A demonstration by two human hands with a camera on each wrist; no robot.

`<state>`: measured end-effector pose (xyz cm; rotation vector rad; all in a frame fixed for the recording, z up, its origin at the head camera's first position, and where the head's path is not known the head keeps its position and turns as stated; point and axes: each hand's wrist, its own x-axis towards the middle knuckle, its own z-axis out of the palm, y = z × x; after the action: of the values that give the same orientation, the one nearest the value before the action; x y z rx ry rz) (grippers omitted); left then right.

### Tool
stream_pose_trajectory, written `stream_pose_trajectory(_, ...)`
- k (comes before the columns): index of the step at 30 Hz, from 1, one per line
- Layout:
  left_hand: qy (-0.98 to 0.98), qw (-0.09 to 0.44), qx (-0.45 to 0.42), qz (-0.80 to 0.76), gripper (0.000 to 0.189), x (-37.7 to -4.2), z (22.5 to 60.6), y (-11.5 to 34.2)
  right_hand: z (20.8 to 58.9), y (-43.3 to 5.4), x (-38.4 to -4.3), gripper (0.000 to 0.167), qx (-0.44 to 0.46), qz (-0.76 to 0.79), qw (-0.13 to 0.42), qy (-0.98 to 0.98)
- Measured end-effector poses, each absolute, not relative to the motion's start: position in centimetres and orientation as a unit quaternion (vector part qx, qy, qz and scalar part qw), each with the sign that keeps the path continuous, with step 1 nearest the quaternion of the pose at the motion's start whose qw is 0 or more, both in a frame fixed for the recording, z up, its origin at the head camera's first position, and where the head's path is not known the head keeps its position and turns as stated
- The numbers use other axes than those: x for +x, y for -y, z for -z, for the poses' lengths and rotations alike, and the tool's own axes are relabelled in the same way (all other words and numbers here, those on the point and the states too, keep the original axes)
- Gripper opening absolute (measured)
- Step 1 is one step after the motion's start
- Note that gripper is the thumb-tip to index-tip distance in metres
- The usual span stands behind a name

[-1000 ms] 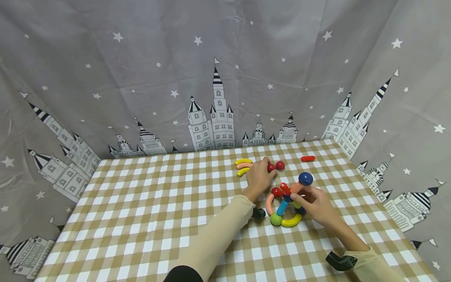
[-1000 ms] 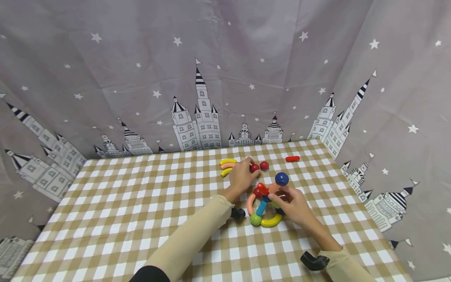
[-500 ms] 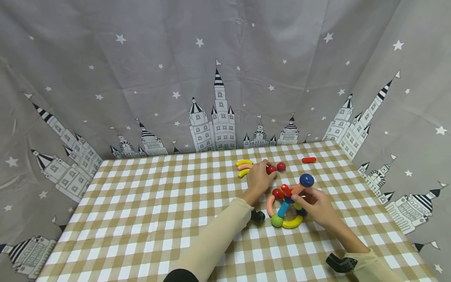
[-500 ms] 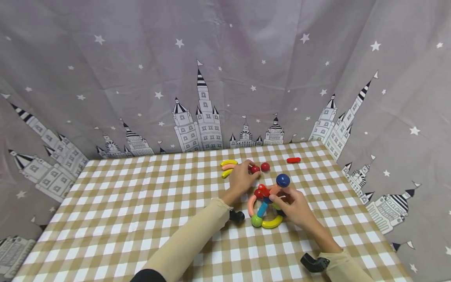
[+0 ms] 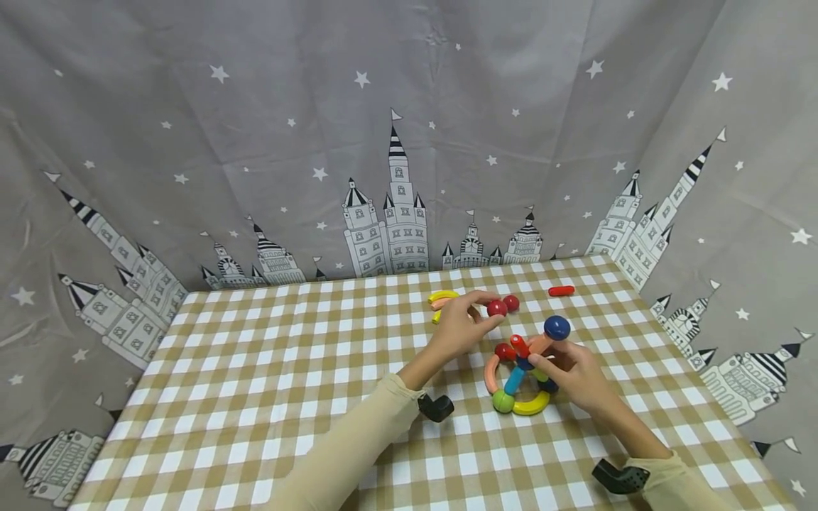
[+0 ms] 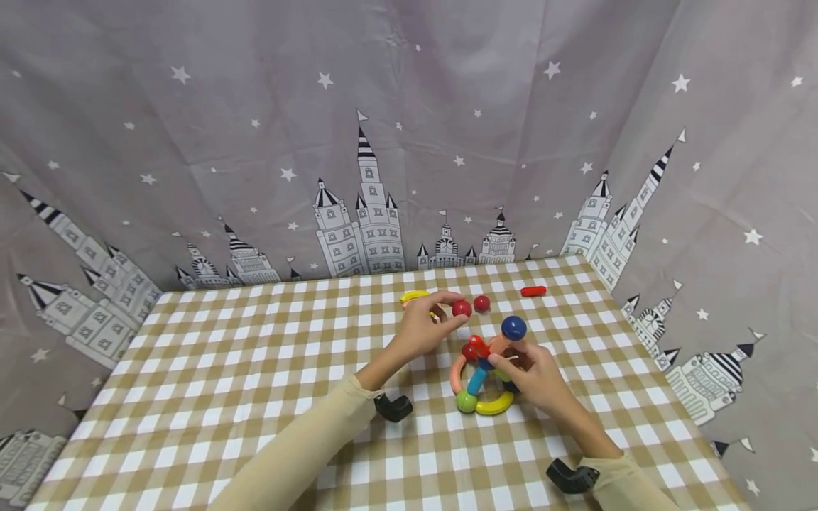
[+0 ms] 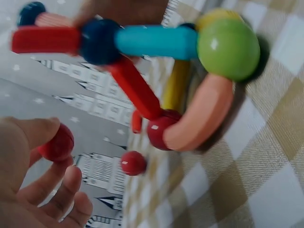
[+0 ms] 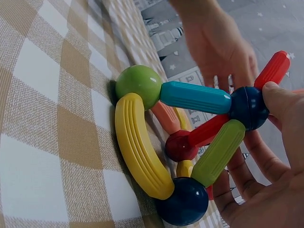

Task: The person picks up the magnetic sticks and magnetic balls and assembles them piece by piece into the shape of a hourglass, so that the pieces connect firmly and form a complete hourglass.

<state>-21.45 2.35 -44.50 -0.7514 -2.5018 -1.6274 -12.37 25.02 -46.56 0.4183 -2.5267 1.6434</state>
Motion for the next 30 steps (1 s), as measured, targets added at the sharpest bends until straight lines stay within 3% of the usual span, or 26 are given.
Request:
stream_pose_trajectory(18,0.742,0.045,-0.410,0.528,0.036,-17.8,41.3,-0.2,47.0,-25.2,-12.5,0.013,0.166,-0.554,0.056,0.814)
stream_pose_trajectory(30,0.733,0.029,-0.405,0.546,0.038,-17.3,41.4,-0.6,47.1,-25.2,-12.5,0.021,0.151,-0.538,0.052,0.827)
